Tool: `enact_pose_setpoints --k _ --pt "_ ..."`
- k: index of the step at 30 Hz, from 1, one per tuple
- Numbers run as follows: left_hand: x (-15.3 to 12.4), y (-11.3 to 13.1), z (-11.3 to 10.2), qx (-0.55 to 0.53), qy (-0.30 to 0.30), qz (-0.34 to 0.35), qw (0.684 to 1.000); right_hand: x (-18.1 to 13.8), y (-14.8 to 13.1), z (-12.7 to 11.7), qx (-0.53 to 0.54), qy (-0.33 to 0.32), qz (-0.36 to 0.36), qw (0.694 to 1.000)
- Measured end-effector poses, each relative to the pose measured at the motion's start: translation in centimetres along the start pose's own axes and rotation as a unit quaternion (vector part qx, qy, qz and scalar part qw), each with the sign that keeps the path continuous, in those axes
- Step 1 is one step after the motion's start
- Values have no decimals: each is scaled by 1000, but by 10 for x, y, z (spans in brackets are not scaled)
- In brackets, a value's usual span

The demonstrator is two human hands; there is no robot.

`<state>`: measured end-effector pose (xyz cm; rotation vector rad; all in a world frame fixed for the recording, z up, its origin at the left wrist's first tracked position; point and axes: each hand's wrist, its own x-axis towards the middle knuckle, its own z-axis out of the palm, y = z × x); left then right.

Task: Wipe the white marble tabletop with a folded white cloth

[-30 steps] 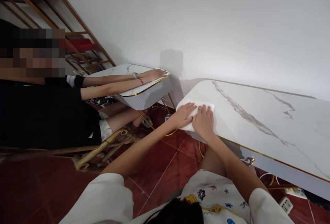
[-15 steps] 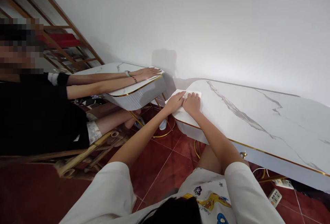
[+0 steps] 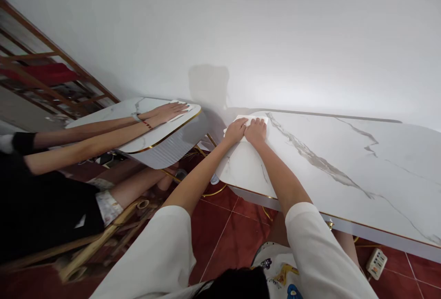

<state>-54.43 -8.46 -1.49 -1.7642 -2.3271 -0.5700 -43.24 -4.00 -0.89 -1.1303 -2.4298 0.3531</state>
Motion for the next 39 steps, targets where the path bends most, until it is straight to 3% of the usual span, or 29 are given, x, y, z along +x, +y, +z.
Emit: enact_pose_setpoints --k 14,24,30,39 --pt "76 -12 35 -10 -14 3 1000 76 35 19 24 15 2 1000" --pt "110 -14 55 -3 -13 22 1000 98 51 11 -4 -9 20 1000" --pt "114 -7 58 13 -10 51 999 94 57 10 -9 21 24 999" --pt "96 26 52 18 -17 95 995 67 69 -5 -56 10 44 997"
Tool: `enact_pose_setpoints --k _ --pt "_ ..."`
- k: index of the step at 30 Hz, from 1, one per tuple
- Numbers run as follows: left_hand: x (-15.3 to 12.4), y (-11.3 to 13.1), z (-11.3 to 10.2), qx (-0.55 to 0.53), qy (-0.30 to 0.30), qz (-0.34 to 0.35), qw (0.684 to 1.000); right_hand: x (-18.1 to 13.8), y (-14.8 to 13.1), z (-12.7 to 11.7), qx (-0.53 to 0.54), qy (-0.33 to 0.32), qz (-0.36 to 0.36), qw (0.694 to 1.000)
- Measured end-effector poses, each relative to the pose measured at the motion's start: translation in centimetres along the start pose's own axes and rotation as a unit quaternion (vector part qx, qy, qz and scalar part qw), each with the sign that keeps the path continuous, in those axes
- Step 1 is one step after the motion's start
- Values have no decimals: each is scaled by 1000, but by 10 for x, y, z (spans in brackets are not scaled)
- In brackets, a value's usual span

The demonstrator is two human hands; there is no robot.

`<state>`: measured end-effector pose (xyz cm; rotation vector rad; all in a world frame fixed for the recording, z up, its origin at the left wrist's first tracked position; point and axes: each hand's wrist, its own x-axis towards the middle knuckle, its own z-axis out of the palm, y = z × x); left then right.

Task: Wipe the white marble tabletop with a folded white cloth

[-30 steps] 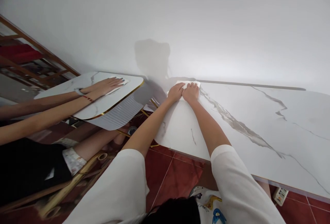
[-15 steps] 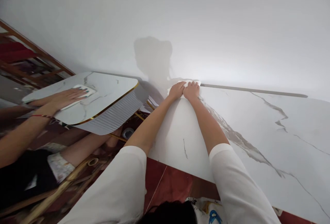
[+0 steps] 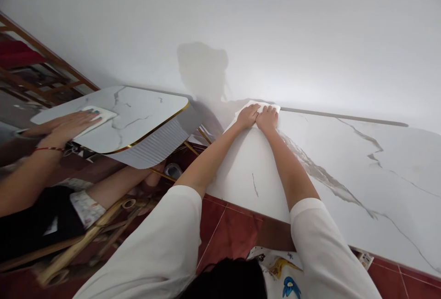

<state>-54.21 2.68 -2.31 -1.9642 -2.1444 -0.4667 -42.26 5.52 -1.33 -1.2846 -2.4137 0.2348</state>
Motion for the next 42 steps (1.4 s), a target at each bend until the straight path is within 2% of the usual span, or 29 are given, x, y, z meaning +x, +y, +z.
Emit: enact_pose_setpoints --k 5,12,24,29,35,42 --pt "-23 10 -4 -11 -3 28 1000 -30 -2 -6 -14 11 10 1000" --pt "-84 22 -24 7 -24 36 999 -92 -23 -12 -5 13 21 1000" --pt "-182 47 -58 20 11 17 1000 -183 -55 -41 -1 -43 -7 999" --pt "-219 53 -71 20 -2 4 1000 -218 -68 -52 9 -60 -24 998" --pt "-249 71 -86 20 -1 -33 999 -243 -70 -58 21 -73 -45 996" --pt "-259 104 -90 28 9 -100 995 -255 -53 -63 26 -79 -68 994"
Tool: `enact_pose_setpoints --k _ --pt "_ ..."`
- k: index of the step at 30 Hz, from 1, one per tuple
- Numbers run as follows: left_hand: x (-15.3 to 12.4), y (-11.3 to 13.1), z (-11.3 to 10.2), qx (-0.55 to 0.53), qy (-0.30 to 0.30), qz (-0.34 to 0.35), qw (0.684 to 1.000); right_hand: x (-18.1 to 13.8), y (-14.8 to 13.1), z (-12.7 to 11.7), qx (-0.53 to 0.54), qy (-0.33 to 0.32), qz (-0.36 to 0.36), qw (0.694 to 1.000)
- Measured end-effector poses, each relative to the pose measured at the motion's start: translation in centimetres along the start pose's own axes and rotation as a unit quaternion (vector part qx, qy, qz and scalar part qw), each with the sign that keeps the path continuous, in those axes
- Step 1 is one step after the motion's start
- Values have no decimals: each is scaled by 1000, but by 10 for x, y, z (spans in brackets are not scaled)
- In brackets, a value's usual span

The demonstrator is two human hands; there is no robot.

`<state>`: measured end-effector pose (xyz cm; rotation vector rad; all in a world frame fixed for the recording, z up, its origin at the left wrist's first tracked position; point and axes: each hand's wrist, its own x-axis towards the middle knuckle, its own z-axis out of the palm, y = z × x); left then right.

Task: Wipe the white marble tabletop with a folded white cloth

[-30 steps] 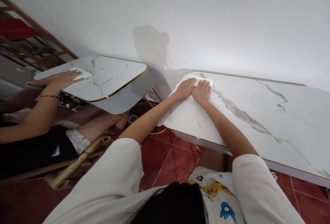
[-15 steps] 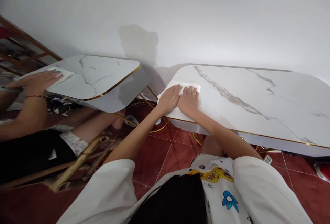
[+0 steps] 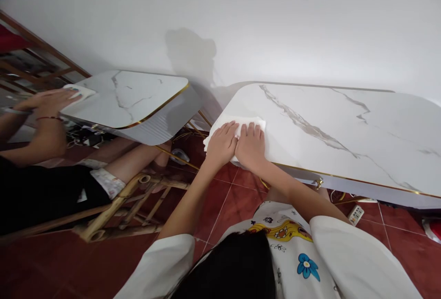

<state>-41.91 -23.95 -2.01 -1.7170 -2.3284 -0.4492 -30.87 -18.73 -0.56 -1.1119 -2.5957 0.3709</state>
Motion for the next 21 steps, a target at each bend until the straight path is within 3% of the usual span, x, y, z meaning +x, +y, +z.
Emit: enact_pose_setpoints --k 5,9,21 --pt "3 23 0 1 -16 -13 1000 -4 18 -8 -10 -8 1 1000" --pt "25 32 6 4 -28 -14 1000 11 34 -13 -27 -17 4 999" --pt "162 15 56 -16 -24 22 999 140 89 -10 -74 12 3 997"
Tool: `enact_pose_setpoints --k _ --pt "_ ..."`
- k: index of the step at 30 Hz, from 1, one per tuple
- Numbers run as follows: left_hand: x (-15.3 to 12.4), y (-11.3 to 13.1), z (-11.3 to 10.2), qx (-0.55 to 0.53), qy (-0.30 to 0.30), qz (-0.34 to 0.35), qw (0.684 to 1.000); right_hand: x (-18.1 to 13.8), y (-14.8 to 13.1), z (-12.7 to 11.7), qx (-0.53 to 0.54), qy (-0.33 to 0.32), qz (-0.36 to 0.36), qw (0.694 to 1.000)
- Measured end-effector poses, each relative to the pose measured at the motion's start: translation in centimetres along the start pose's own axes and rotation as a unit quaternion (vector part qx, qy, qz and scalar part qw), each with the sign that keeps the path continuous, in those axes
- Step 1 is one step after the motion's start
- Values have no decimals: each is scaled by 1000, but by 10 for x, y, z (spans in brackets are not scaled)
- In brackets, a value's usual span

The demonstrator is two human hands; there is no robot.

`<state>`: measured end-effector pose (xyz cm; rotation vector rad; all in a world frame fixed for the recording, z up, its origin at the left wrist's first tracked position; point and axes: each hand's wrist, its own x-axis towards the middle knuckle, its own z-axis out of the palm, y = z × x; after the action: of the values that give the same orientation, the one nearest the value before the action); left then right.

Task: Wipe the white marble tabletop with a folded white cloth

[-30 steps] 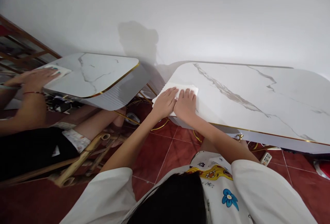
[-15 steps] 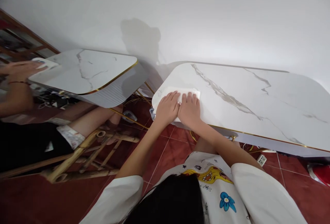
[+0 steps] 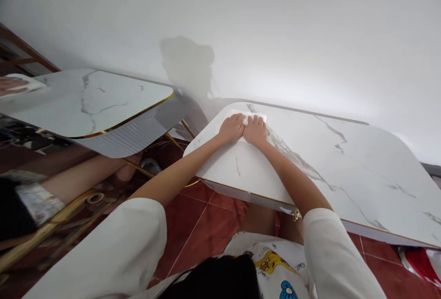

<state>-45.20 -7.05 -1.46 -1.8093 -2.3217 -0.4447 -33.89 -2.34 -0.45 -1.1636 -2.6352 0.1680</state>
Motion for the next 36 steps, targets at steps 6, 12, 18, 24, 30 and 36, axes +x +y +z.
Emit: enact_pose_setpoints --k 6,12,18,24,30,36 --pt "56 -10 16 -5 9 -8 1000 54 20 5 3 0 -2 1000" --pt "92 -19 28 -1 7 10 1000 89 32 9 20 6 13 1000" --pt "113 -20 36 13 10 10 1000 104 40 9 5 17 0 1000" --pt "128 -5 45 -2 12 49 999 105 60 9 9 36 29 999" --pt "128 5 50 -1 18 72 997 95 67 8 3 50 46 998" --pt "112 13 48 -16 11 76 997 75 65 10 -4 67 60 996"
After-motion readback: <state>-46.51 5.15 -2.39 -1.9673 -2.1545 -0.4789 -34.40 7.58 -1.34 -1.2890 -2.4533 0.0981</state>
